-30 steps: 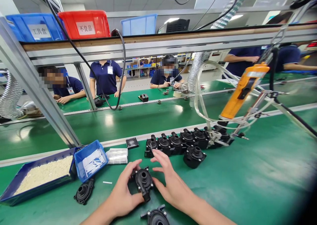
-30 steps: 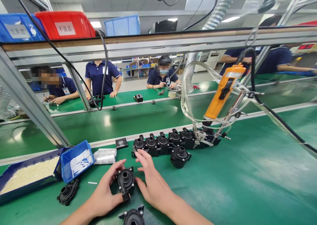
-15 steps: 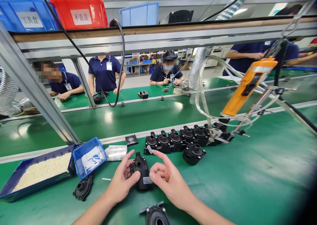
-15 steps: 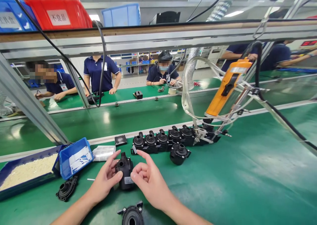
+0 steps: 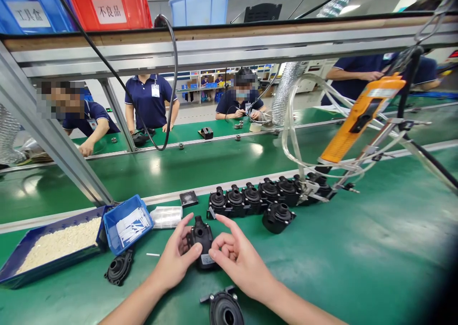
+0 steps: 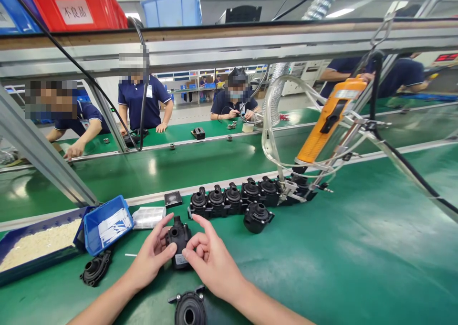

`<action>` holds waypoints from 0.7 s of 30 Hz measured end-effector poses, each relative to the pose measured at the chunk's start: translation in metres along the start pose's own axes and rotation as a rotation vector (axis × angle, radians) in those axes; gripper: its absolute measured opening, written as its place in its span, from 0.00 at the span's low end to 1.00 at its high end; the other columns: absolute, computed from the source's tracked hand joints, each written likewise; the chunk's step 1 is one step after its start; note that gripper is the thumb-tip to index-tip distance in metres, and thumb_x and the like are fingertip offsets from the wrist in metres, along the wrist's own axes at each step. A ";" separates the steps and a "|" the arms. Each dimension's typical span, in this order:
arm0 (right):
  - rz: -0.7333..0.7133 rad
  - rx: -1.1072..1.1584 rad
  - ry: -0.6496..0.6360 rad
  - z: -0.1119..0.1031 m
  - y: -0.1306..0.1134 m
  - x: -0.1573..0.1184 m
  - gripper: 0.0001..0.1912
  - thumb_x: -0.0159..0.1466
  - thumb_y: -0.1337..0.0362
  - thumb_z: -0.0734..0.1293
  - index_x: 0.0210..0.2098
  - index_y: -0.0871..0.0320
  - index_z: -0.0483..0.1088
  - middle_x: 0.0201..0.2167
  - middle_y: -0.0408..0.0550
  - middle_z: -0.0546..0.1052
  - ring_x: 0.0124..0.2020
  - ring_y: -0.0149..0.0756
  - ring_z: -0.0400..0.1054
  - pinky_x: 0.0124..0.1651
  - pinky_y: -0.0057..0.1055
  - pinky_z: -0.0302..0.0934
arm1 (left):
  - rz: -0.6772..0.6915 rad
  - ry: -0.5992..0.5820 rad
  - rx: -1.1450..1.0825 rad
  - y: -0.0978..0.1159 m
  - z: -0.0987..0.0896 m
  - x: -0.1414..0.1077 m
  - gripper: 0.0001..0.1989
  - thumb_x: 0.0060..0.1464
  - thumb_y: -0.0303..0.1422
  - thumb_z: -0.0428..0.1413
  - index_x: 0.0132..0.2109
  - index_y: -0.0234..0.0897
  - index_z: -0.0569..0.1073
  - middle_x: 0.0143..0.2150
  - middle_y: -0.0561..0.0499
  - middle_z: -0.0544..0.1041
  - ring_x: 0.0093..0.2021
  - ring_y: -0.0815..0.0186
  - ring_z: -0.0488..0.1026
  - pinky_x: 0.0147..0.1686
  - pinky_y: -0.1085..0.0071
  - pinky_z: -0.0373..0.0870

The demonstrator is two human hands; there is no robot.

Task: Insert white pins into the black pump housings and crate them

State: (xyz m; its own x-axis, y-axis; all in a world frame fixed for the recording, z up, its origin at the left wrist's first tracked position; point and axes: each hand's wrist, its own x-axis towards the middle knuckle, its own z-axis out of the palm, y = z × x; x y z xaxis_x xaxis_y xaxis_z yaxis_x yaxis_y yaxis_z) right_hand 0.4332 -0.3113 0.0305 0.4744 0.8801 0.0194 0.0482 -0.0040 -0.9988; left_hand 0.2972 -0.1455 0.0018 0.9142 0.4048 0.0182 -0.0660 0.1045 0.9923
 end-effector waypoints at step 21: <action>-0.098 -0.709 -0.069 -0.027 -0.004 0.006 0.51 0.67 0.54 0.73 0.79 0.54 0.42 0.37 0.41 0.82 0.27 0.36 0.70 0.34 0.34 0.60 | -0.009 0.025 0.014 0.003 0.006 -0.003 0.49 0.59 0.54 0.66 0.76 0.42 0.51 0.67 0.34 0.71 0.65 0.46 0.74 0.68 0.48 0.66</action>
State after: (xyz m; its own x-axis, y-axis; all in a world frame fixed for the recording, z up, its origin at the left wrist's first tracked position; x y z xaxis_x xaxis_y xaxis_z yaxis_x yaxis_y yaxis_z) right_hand 0.4598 -0.3191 0.0356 0.3830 0.9201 0.0815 0.6579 -0.2098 -0.7233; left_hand 0.2962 -0.1519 0.0052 0.9044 0.4266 0.0061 -0.0517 0.0954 0.9941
